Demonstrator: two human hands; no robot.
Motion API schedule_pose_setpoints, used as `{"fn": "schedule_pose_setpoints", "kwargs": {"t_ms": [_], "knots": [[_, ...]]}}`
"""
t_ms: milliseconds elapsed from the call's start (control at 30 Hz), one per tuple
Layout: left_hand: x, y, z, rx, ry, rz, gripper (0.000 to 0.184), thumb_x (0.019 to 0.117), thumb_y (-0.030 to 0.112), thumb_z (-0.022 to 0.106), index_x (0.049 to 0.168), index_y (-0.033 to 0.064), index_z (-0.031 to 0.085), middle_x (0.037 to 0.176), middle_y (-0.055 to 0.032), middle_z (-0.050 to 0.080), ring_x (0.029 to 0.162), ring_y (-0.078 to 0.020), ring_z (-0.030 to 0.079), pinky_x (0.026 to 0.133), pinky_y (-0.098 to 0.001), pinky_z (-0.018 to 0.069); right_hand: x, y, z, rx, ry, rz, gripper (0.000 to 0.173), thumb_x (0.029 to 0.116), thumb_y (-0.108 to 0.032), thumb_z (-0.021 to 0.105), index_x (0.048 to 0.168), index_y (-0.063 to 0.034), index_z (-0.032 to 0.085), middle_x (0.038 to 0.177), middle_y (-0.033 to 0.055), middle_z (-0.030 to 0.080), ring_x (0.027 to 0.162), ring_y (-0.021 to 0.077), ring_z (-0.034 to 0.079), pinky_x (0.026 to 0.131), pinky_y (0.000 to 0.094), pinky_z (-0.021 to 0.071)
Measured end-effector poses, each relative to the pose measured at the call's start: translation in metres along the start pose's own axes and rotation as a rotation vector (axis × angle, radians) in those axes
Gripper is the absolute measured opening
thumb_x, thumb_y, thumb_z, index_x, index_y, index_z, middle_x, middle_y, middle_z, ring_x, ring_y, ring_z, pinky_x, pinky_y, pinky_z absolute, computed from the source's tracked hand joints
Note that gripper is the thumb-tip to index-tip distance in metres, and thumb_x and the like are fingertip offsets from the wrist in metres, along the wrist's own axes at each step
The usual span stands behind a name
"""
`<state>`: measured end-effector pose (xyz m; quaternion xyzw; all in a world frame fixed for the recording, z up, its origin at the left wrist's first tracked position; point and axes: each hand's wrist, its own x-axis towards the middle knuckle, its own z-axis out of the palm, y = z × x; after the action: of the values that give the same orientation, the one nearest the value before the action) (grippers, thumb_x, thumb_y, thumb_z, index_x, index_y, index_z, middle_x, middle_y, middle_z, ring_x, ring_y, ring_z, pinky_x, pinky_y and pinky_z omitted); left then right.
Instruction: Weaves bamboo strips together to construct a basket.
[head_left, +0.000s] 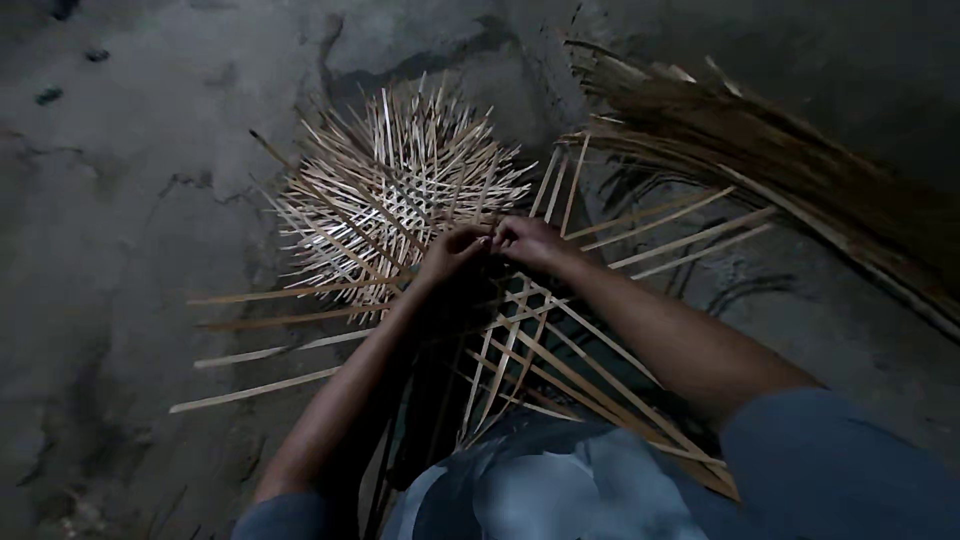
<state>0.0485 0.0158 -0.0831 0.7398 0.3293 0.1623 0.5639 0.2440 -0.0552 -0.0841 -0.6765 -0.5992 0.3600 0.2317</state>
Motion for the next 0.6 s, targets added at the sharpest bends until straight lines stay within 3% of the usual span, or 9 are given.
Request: {"fn": "schedule_pose_setpoints", "kwargs": {"t_ms": [67,133,233,333,400,500,533,600], "knots": [[-0.008,0.002,-0.002,0.036,0.071,0.008,0.038,0.105,0.02,0.059,0.141,0.011,0.059,0.112,-0.0084,0.072,0.094,-0.0135,0.071,0.087,-0.0343,0.0599,0.001,-0.012,0.0,-0.069,0.009,0.034,0.033,0.0884,-0.015,0.079,0.113,0.0033,0.066,0.109,0.0229,0.069,0.104,0.0382,0.067,0.095,0.059,0.0524],[-0.015,0.004,-0.01,-0.054,0.198,-0.027,0.04,0.1058,0.018,0.057,0.145,0.0101,0.055,0.115,-0.0109,0.071,0.094,-0.0168,0.071,0.085,-0.0352,0.0604,-0.001,-0.023,0.001,-0.143,0.045,0.036,0.038,0.0861,-0.012,0.08,0.116,0.0034,0.063,0.115,0.0243,0.065,0.107,0.0403,0.065,0.094,0.0592,0.0532],[-0.019,-0.005,-0.022,-0.456,0.388,-0.123,0.029,0.1076,0.01,0.046,0.135,0.0032,0.049,0.106,-0.0102,0.067,0.087,-0.0181,0.07,0.077,-0.0346,0.0607,-0.007,-0.044,0.015,-0.35,0.038,-0.078,0.043,0.0883,0.0,0.07,0.13,0.0008,0.059,0.128,0.0241,0.063,0.12,0.0424,0.062,0.1,0.0584,0.0518],[-0.011,-0.007,-0.031,-0.711,0.492,-0.356,0.023,0.1084,0.009,0.042,0.129,0.0001,0.046,0.096,-0.0083,0.066,0.08,-0.0156,0.07,0.075,-0.0316,0.0604,-0.001,-0.06,0.022,-0.391,-0.14,-0.075,0.045,0.093,-0.005,0.067,0.137,-0.0074,0.061,0.122,0.0218,0.068,0.116,0.0427,0.064,0.097,0.063,0.051],[-0.005,-0.011,-0.033,-0.517,0.434,-0.435,0.024,0.1064,0.007,0.045,0.128,-0.0009,0.051,0.09,-0.0064,0.063,0.071,-0.0112,0.063,0.067,-0.0273,0.0564,0.011,-0.054,0.015,-0.257,-0.222,-0.043,0.036,0.0988,-0.013,0.062,0.135,-0.0121,0.062,0.117,0.0191,0.07,0.107,0.0388,0.068,0.093,0.0627,0.0523],[-0.001,0.0,-0.03,0.03,0.125,-0.466,0.031,0.1057,0.019,0.054,0.131,0.0049,0.063,0.105,-0.0138,0.069,0.086,-0.0197,0.066,0.08,-0.0414,0.0554,0.021,-0.031,0.004,-0.033,-0.279,-0.151,0.032,0.1004,-0.012,0.064,0.132,-0.008,0.062,0.114,0.0174,0.07,0.102,0.0315,0.068,0.095,0.0564,0.0526],[0.0,0.01,-0.028,0.067,0.054,-0.479,0.033,0.1065,0.024,0.054,0.134,0.0072,0.062,0.109,-0.0143,0.069,0.089,-0.0209,0.066,0.082,-0.0437,0.055,0.02,-0.023,0.004,0.016,-0.265,-0.183,0.032,0.1007,-0.012,0.064,0.132,-0.0061,0.062,0.114,0.0166,0.07,0.104,0.0294,0.069,0.097,0.0538,0.0526],[-0.001,0.017,-0.025,-0.051,0.007,-0.458,0.036,0.1084,0.032,0.05,0.136,0.0113,0.059,0.101,-0.0075,0.066,0.078,-0.0126,0.062,0.071,-0.0328,0.054,0.017,-0.011,0.005,0.124,-0.226,-0.191,0.03,0.1006,-0.01,0.063,0.13,-0.005,0.064,0.119,0.0136,0.07,0.107,0.0242,0.069,0.1,0.0478,0.0536]]}}
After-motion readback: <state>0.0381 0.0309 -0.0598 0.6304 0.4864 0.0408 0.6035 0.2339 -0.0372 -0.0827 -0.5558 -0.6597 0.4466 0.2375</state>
